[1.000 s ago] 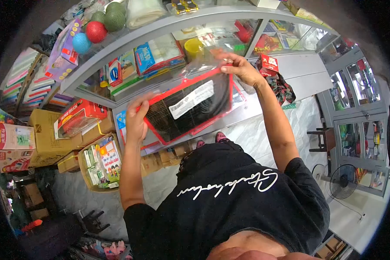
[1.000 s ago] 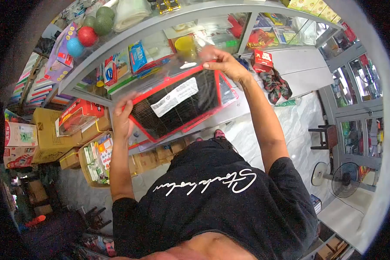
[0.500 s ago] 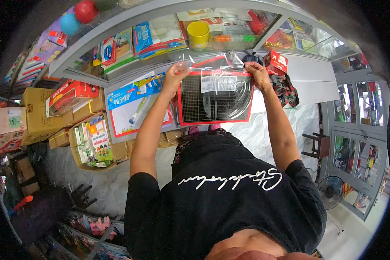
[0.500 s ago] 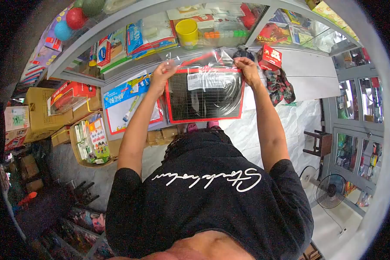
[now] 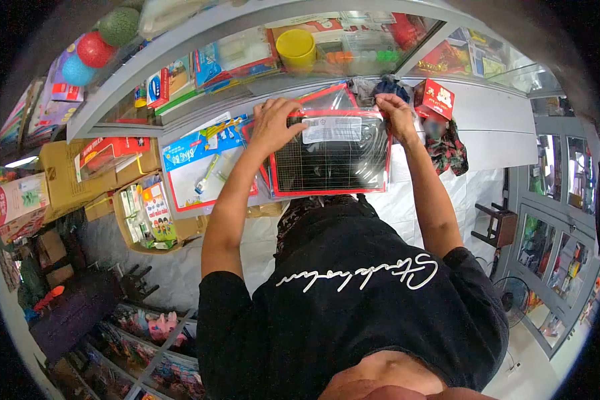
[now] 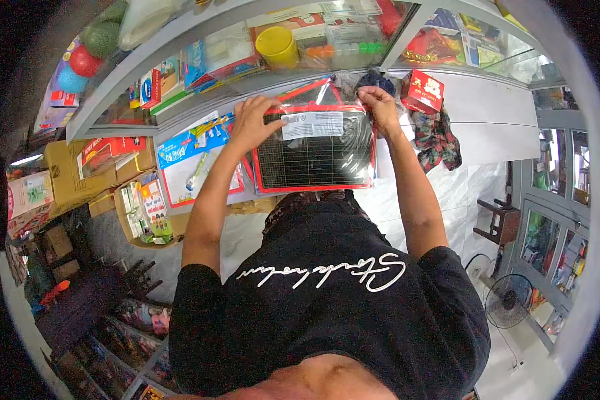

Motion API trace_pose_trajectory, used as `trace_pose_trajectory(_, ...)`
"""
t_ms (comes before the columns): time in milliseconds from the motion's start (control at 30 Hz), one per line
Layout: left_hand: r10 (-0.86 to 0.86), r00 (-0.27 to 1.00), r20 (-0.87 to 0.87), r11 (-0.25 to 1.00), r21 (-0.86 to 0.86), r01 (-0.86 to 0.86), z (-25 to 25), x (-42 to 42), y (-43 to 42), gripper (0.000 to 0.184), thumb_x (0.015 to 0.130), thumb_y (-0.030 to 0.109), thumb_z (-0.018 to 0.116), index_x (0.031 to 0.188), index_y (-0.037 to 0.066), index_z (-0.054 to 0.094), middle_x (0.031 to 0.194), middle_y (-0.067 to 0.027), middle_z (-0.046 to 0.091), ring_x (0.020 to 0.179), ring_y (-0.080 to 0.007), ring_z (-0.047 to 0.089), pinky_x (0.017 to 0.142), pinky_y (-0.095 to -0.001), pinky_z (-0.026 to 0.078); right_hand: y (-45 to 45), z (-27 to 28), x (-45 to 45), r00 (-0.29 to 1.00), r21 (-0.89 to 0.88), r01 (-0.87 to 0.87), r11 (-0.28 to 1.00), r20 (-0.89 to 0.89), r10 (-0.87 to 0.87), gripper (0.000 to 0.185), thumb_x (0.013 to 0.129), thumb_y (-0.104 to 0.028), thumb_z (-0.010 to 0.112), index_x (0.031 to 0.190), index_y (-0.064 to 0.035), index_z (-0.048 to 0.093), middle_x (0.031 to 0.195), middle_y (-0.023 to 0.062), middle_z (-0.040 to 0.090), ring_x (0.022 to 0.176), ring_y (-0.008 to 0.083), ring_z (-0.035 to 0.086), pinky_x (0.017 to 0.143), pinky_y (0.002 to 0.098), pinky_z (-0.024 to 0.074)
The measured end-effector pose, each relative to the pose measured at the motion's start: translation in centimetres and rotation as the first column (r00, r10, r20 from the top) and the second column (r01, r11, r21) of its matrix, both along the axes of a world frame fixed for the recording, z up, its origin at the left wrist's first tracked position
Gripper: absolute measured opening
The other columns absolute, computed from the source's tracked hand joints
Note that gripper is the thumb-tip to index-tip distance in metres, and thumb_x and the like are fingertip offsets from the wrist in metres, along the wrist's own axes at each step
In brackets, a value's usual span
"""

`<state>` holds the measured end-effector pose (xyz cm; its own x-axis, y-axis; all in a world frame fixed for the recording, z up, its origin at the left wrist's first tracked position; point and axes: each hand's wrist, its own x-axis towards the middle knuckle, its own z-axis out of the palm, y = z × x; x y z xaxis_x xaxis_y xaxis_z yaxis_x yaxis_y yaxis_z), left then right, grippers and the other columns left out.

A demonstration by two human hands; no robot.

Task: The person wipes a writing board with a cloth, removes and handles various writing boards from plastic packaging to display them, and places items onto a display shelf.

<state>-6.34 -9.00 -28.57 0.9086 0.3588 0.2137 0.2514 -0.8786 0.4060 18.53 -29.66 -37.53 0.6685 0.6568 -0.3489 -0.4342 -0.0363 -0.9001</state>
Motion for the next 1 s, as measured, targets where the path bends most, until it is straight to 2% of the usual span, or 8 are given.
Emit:
trace_pose_trajectory(133,-0.067,0.985,-0.161,0.979,-0.199,0.034,-0.2,-0.4,2.6,0.020,0.072,0.026,0.068,0.089,0.015,0.063,0.085,-0.0019,0.055,0.087,-0.0218,0.052,0.078,-0.0391,0.033,0.1,-0.2,-0.1,0.998,-0.013,0.004,1.000,0.061,-0.003,0.014,0.085,-0.010,0.062,0.097,-0.0034,0.063,0.079,0.0012,0.063,0.068,0.0078,0.056,0.063,0.0210,0.0450)
trace_pose_trajectory(233,-0.015,1.000,-0.016,0.989,-0.147,0.012,-1.7,-0.5,3.1,0.036,0.069,0.025,0.072,0.101,0.015,0.060,0.088,-0.0051,0.055,0.091,-0.0259,0.052,0.083,-0.0409,0.034,-0.1,0.3,-0.9,0.999,0.032,0.043,0.999,-0.011,-0.043,0.015,0.086,-0.011,0.061,0.098,-0.0031,0.062,0.075,0.0021,0.063,0.066,0.0083,0.056,0.063,0.0204,0.0445)
trace_pose_trajectory(333,0.286,0.915,0.285,0.958,-0.057,-0.281,-2.6,-0.9,2.4,0.056,0.067,0.021,0.076,0.117,0.013,0.051,0.095,-0.0077,0.056,0.098,-0.0271,0.051,0.091,-0.0416,0.034,-0.4,0.7,-2.0,0.997,0.033,0.048,0.998,0.057,-0.050,0.015,0.087,-0.013,0.059,0.099,-0.0028,0.062,0.075,0.0026,0.063,0.066,0.0089,0.057,0.063,0.0207,0.0447)
trace_pose_trajectory(400,0.498,0.837,0.227,0.672,-0.711,-0.207,-5.4,-1.9,3.1,0.071,0.069,0.017,0.078,0.128,0.009,0.040,0.104,-0.0101,0.055,0.098,-0.0239,0.052,0.091,-0.0369,0.039,-0.3,0.8,-2.6,0.995,-0.008,0.061,0.998,0.082,-0.060,0.016,0.089,-0.014,0.057,0.099,-0.0023,0.061,0.075,0.0033,0.063,0.066,0.0093,0.057,0.064,0.0212,0.0450)
trace_pose_trajectory(433,0.467,0.880,0.092,0.304,-0.951,-0.062,-5.7,-2.7,3.5,0.053,0.074,0.013,0.074,0.120,0.005,0.049,0.104,-0.0076,0.058,0.092,-0.0149,0.055,0.081,-0.0281,0.045,-0.1,0.5,-2.9,0.996,0.035,0.059,0.998,0.059,-0.060,0.017,0.089,-0.015,0.056,0.099,-0.0019,0.061,0.076,0.0035,0.063,0.067,0.0097,0.057,0.065,0.0215,0.0451)
trace_pose_trajectory(533,0.422,0.904,0.071,0.220,-0.975,-0.026,-7.8,-3.8,5.1,0.034,0.077,0.009,0.071,0.108,0.002,0.058,0.097,-0.0066,0.063,0.083,-0.0114,0.058,0.075,-0.0233,0.046,0.3,1.4,-3.9,0.998,0.105,0.042,0.994,-0.043,-0.038,0.018,0.089,-0.015,0.056,0.099,-0.0011,0.060,0.079,0.0041,0.064,0.070,0.0106,0.058,0.067,0.0226,0.0457)
trace_pose_trajectory(600,0.423,0.905,0.040,0.198,-0.979,-0.049,-7.9,-4.6,5.9,0.029,0.079,0.009,0.069,0.105,0.001,0.060,0.094,-0.0061,0.063,0.083,-0.0113,0.059,0.076,-0.0232,0.046,0.2,2.8,-4.5,0.981,0.162,0.009,0.987,-0.191,0.022,0.018,0.089,-0.015,0.057,0.099,-0.0003,0.060,0.085,0.0049,0.064,0.075,0.0116,0.059,0.071,0.0241,0.0468)
trace_pose_trajectory(1000,0.350,0.935,0.051,0.375,-0.922,-0.091,-7.8,-5.4,7.9,0.013,0.085,0.009,0.059,0.093,0.000,0.064,0.085,-0.0038,0.066,0.076,-0.0083,0.059,0.069,-0.0219,0.047,-1.5,0.0,-3.5,0.989,-0.167,-0.113,0.980,0.073,0.126,0.012,0.085,-0.013,0.062,0.096,-0.0067,0.063,0.084,-0.0033,0.062,0.073,0.0052,0.054,0.065,0.0187,0.0434)
